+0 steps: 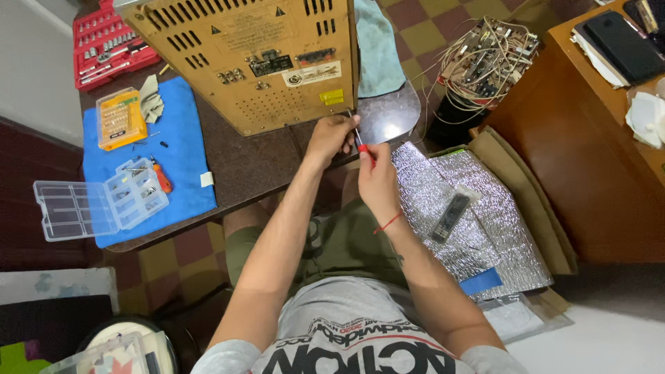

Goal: The person uses a red-handled screwdriver to unscrew and remove screws from the back panel of a beige electronic device. They place the removed screws into a compartmentalized plastic parts box on the table.

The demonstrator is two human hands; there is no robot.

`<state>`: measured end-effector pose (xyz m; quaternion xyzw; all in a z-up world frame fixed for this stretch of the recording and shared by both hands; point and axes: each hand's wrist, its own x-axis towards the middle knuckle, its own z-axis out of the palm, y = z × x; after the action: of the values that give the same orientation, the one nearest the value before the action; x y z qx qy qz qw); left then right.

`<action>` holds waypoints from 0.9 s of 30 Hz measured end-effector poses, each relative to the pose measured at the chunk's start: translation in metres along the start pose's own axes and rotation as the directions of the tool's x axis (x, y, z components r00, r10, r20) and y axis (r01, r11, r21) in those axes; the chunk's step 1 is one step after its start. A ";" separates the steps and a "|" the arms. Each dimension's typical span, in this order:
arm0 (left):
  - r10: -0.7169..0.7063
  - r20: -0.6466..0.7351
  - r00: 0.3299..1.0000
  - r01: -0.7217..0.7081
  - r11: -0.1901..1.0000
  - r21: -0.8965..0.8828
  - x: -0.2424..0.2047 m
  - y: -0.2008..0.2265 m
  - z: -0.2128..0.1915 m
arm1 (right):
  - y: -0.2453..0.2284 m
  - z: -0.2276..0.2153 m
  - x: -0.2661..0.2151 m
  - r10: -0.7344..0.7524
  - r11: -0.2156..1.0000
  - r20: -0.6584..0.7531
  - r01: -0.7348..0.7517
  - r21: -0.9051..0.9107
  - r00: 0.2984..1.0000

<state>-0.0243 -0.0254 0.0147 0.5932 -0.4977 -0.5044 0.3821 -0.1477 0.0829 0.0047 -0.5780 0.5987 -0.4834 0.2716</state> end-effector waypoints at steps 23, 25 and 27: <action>-0.018 0.056 0.998 0.019 1.000 -0.019 -0.010 0.009 -0.001 | 0.022 0.014 0.015 0.404 0.682 0.223 -0.455 0.572 0.887; -0.005 0.060 0.998 0.007 1.000 -0.030 -0.004 0.001 0.000 | 0.012 0.009 0.015 0.445 0.555 0.281 -0.508 0.658 0.850; -0.021 -0.006 1.000 0.020 1.000 -0.020 -0.002 -0.002 0.001 | -0.003 0.003 0.014 0.443 0.756 0.259 -0.513 0.408 0.858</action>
<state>-0.0254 -0.0234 0.0132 0.5960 -0.4851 -0.5114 0.3846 -0.1466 0.0696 0.0093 -0.3573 0.5721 -0.4823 0.5589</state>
